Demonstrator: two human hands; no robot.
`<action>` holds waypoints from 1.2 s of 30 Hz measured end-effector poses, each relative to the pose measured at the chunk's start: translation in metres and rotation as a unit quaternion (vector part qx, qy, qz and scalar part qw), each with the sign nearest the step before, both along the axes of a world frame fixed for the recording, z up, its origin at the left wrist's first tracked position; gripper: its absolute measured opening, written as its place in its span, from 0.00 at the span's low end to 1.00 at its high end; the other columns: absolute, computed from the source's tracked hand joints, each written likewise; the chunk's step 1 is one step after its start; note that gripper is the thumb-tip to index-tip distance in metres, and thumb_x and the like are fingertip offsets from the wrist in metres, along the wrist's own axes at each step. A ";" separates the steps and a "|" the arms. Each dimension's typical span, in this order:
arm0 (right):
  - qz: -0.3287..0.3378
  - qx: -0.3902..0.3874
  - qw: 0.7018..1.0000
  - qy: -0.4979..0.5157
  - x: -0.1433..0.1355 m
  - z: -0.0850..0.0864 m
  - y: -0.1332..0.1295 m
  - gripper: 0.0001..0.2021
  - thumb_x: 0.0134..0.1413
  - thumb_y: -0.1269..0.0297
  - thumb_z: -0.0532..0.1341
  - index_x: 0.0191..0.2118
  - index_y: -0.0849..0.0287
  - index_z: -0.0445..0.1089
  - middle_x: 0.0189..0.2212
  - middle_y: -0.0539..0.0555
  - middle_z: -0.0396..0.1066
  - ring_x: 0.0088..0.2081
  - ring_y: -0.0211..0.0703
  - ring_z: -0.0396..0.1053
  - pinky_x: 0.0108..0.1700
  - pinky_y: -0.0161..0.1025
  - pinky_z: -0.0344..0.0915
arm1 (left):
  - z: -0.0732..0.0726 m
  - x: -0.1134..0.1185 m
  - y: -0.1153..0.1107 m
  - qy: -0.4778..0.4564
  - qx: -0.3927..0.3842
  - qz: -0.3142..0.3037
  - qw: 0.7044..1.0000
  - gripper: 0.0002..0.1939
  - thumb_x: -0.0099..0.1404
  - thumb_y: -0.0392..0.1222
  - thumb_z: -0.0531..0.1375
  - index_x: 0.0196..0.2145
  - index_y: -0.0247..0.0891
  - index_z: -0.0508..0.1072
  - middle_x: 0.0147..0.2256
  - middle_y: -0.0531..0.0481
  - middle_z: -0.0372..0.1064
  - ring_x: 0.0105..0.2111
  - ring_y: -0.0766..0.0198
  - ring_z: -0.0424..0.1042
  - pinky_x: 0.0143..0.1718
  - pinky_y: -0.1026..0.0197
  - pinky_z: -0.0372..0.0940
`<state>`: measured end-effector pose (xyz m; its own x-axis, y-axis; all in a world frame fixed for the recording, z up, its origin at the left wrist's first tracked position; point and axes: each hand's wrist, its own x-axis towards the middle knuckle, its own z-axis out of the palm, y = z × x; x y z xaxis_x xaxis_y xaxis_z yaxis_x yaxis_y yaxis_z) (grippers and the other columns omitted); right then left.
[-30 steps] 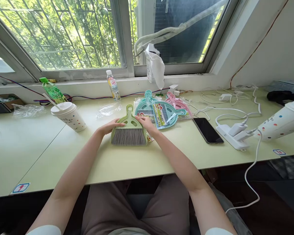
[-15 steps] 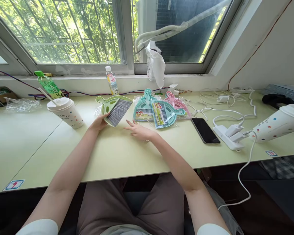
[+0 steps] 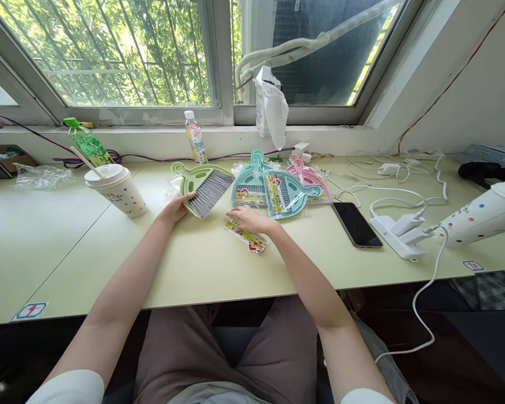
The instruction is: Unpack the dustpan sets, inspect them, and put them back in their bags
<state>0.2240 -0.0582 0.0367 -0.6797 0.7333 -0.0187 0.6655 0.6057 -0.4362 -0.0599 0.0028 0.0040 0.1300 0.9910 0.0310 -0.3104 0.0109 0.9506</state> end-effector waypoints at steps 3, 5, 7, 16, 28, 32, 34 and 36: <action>-0.020 -0.026 0.999 -0.015 -0.004 0.001 0.000 0.26 0.55 0.66 0.66 0.59 0.60 0.67 0.54 0.64 0.66 0.56 0.57 0.65 0.55 0.48 0.65 | -0.001 0.000 0.000 0.006 -0.001 -0.008 1.000 0.35 0.55 0.35 0.67 0.60 0.44 0.65 0.43 0.48 0.75 0.39 0.62 0.76 0.40 0.63 0.75; -0.021 -0.035 0.999 -0.015 -0.007 0.000 -0.001 0.23 0.56 0.65 0.65 0.57 0.60 0.68 0.48 0.61 0.68 0.50 0.53 0.68 0.50 0.44 0.66 | -0.002 0.000 0.000 0.014 -0.001 -0.016 1.000 0.36 0.55 0.35 0.68 0.60 0.44 0.65 0.44 0.48 0.75 0.40 0.62 0.77 0.42 0.62 0.75; -0.013 -0.030 0.999 -0.008 -0.010 -0.002 -0.003 0.20 0.56 0.64 0.65 0.54 0.60 0.69 0.45 0.59 0.69 0.49 0.50 0.67 0.50 0.43 0.64 | -0.002 0.000 0.000 0.022 0.003 -0.024 0.999 0.36 0.55 0.36 0.68 0.60 0.43 0.65 0.45 0.47 0.75 0.40 0.61 0.77 0.43 0.61 0.74; 0.008 -0.013 0.997 0.069 -0.019 -0.015 0.001 0.09 0.52 0.61 0.67 0.34 0.59 0.68 0.35 0.53 0.67 0.39 0.44 0.64 0.43 0.39 0.60 | -0.004 0.000 0.000 0.051 0.004 -0.035 0.998 0.36 0.54 0.38 0.69 0.60 0.43 0.66 0.47 0.46 0.75 0.43 0.58 0.77 0.44 0.60 0.75; -0.244 0.002 0.823 0.513 -0.018 -0.013 0.012 0.24 0.52 0.39 0.61 0.40 0.56 0.68 0.29 0.52 0.71 0.30 0.42 0.68 0.32 0.39 0.65 | 0.002 0.056 -0.015 -0.003 0.040 -0.067 0.997 0.36 0.55 0.39 0.69 0.60 0.40 0.65 0.47 0.43 0.76 0.45 0.55 0.77 0.49 0.56 0.73; -0.356 0.088 0.814 0.450 -0.011 -0.019 0.016 0.23 0.54 0.38 0.58 0.36 0.56 0.68 0.27 0.53 0.71 0.29 0.46 0.68 0.32 0.42 0.64 | -0.003 0.067 -0.019 0.009 0.023 -0.096 0.995 0.40 0.51 0.41 0.73 0.60 0.41 0.65 0.48 0.42 0.75 0.45 0.53 0.77 0.45 0.57 0.74; -0.398 0.110 0.812 0.411 -0.009 -0.018 0.017 0.23 0.55 0.38 0.57 0.34 0.56 0.67 0.26 0.53 0.71 0.28 0.46 0.68 0.31 0.41 0.62 | -0.005 0.067 -0.019 0.013 0.020 -0.106 0.994 0.40 0.50 0.43 0.73 0.59 0.41 0.65 0.50 0.41 0.74 0.46 0.52 0.77 0.44 0.57 0.74; -0.420 0.121 0.818 0.375 -0.007 -0.016 0.016 0.23 0.56 0.38 0.56 0.32 0.56 0.67 0.26 0.53 0.71 0.28 0.46 0.67 0.31 0.40 0.59 | -0.005 0.065 -0.019 0.014 0.023 -0.109 0.994 0.40 0.50 0.46 0.73 0.59 0.41 0.66 0.51 0.40 0.74 0.47 0.52 0.77 0.44 0.57 0.74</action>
